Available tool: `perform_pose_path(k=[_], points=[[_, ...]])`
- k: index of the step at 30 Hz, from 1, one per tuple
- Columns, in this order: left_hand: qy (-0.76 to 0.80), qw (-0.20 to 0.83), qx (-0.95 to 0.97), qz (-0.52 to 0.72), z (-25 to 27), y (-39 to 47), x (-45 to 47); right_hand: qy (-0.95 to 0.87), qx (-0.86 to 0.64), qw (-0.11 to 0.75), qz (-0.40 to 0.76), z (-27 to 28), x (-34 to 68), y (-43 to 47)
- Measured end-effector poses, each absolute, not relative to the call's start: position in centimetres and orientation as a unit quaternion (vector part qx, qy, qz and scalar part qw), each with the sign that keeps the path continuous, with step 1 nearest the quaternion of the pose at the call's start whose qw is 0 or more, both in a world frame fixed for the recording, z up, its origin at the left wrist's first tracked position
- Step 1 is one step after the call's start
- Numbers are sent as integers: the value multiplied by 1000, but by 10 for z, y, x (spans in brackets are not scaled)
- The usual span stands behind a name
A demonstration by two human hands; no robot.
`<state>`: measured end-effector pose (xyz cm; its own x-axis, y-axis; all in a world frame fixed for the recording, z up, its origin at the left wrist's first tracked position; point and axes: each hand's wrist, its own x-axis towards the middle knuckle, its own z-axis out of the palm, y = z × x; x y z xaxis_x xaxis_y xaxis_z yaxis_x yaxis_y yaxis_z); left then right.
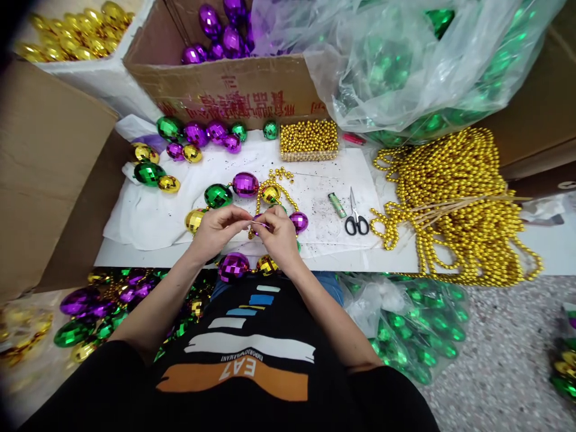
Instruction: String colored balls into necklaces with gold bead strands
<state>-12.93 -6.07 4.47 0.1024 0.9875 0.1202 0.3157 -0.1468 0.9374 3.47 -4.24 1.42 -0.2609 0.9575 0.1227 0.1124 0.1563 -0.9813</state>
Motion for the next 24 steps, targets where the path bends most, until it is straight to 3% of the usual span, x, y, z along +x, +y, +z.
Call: perform_pose_path(k=[3,7,9,15,24], points=[[516,257,710,405,41,-63,-128,-619,-432,439,487,18,35,-46],[514,178,708,450,32,-64,-119,-625,-431,439,481,24,34,-49],[519,192,676,486,28,-64,-115,-620,-425,441,490,26,35,-50],[497,359,546,571,24,-64,-112,-570,-430,437,546,23,41,-42],[489,399,531,565,24,-64,-115,-591,-412,407,562,17,39,-29]])
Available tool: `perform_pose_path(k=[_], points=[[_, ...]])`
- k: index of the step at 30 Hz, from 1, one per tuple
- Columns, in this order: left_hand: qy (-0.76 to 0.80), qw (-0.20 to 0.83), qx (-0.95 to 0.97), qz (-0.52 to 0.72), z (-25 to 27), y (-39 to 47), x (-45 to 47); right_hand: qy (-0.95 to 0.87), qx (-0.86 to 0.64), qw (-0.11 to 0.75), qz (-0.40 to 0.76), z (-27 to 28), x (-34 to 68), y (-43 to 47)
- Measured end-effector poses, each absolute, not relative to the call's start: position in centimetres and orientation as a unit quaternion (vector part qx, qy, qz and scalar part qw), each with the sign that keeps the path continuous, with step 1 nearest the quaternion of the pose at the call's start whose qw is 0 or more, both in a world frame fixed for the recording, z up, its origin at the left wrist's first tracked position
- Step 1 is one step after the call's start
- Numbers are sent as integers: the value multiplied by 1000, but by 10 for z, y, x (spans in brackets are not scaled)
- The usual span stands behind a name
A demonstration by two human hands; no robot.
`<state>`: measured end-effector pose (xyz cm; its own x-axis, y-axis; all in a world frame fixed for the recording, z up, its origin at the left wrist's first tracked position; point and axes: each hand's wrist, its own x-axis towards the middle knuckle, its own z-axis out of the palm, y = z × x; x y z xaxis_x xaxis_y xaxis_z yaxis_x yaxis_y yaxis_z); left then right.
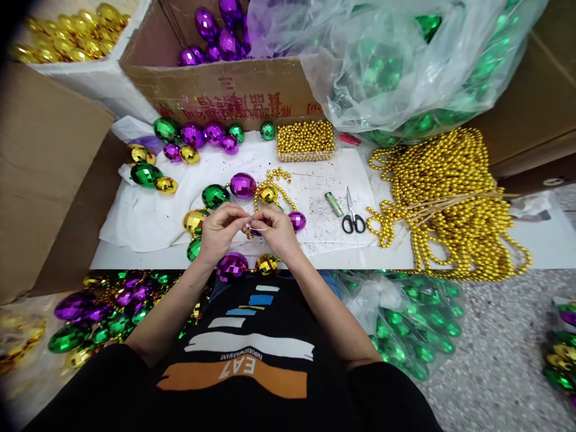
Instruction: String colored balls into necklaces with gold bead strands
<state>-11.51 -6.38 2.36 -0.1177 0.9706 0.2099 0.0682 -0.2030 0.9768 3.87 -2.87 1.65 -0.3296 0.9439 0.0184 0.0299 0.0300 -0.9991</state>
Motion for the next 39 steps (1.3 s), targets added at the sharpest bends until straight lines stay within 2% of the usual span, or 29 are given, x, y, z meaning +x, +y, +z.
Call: perform_pose_path(k=[3,7,13,22,30,39], points=[[497,433,542,521,29,-63,-120,-545,-412,415,600,14,43,-30],[505,486,538,469,34,-63,-127,-501,-421,368,661,14,53,-37],[482,586,501,417,35,-60,-128,-469,-445,345,680,14,65,-46],[450,643,483,387,38,-60,-141,-415,-448,356,707,15,67,-49],[444,656,392,467,24,-67,-142,-405,-430,355,724,8,69,-50],[408,665,258,570,24,-78,-142,-384,-311,379,782,18,78,-53]])
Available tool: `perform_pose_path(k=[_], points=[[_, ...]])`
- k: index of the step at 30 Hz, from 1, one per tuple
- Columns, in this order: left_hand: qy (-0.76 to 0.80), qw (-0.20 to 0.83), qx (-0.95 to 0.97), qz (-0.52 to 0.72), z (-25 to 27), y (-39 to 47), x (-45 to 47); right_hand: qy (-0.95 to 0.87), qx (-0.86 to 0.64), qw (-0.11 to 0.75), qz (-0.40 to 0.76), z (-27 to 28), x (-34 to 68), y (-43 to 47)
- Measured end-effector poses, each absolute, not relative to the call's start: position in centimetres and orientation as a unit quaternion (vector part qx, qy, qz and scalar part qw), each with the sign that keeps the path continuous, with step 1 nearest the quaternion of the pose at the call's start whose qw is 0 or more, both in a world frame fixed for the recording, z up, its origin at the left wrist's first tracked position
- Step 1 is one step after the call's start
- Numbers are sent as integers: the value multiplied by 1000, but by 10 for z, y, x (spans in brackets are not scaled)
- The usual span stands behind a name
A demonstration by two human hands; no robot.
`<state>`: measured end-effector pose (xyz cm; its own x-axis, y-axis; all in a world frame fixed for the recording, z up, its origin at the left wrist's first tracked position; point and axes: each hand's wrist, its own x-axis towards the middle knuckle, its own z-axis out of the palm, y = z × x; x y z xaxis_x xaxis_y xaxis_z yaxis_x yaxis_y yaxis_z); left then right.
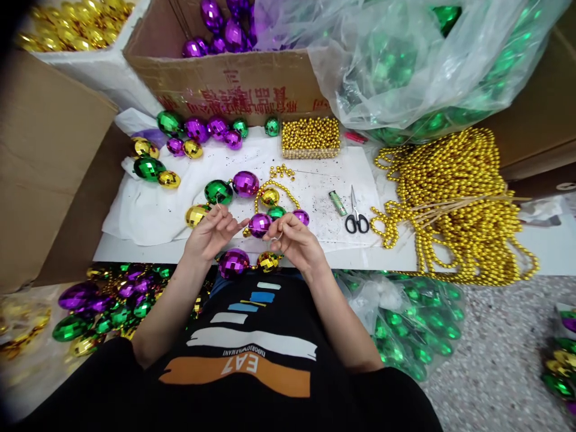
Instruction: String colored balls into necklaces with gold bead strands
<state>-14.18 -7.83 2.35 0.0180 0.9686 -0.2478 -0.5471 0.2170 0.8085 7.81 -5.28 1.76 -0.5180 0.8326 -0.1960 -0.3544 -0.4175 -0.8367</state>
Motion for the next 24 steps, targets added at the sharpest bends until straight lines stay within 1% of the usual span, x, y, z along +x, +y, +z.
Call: perform_pose_path(k=[4,7,10,12,15,19,24], points=[[437,671,241,548,20,-84,-138,-443,-365,394,718,5,74,-61],[458,681,222,526,15,-86,-141,-546,-408,387,621,0,71,-66],[464,716,222,472,15,-86,-146,-644,-430,363,518,4,70,-69],[452,733,231,452,20,-85,-148,-679,-433,354,476,9,70,-70],[422,726,243,485,32,-85,-146,-708,-427,356,436,19,72,-73],[416,676,275,543,46,-87,-140,-738,-393,366,408,30,75,-80],[416,662,283,555,41,-89,-139,-763,-378,375,366,27,74,-80]])
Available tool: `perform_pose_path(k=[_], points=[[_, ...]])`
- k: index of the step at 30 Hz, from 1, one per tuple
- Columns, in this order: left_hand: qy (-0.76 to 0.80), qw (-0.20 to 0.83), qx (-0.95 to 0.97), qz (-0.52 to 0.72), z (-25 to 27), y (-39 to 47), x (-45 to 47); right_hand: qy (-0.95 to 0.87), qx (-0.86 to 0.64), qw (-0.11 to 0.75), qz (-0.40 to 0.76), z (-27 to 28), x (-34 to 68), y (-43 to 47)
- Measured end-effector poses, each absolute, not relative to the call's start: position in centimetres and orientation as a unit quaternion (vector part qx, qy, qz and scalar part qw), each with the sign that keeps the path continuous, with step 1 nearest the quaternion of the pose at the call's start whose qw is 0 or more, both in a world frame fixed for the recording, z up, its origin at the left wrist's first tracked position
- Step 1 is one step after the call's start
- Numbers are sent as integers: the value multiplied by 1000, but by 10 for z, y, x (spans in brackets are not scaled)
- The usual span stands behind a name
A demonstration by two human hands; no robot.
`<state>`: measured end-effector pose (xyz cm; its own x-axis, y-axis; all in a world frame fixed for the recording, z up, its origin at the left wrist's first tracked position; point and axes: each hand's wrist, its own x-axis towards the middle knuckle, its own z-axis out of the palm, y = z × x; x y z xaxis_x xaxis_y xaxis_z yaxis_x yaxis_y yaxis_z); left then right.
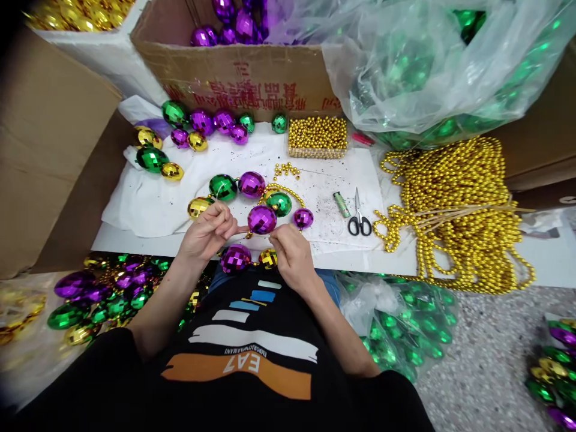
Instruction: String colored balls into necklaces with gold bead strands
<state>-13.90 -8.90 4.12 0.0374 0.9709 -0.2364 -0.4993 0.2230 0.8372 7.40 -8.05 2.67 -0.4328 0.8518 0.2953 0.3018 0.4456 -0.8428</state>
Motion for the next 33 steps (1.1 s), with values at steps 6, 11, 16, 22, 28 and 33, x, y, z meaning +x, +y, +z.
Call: perform_pose_path(k=[6,11,16,22,28,33], points=[[431,689,195,549,17,-86,-137,-763,-414,363,338,7,72,-72],[431,698,145,554,5,-82,-132,-743,-454,331,363,-3,73,-69],[429,696,124,562,4,-81,-130,-699,-469,323,433,-5,76,-64],[474,600,316,562,24,-79,-133,-704,-412,305,491,19,85,-53],[469,515,529,485,59,-63,-114,-737,-393,377,400,79,66,-41],[455,516,515,511,71,-52,-98,-651,-405,415,491,86,58,-28]])
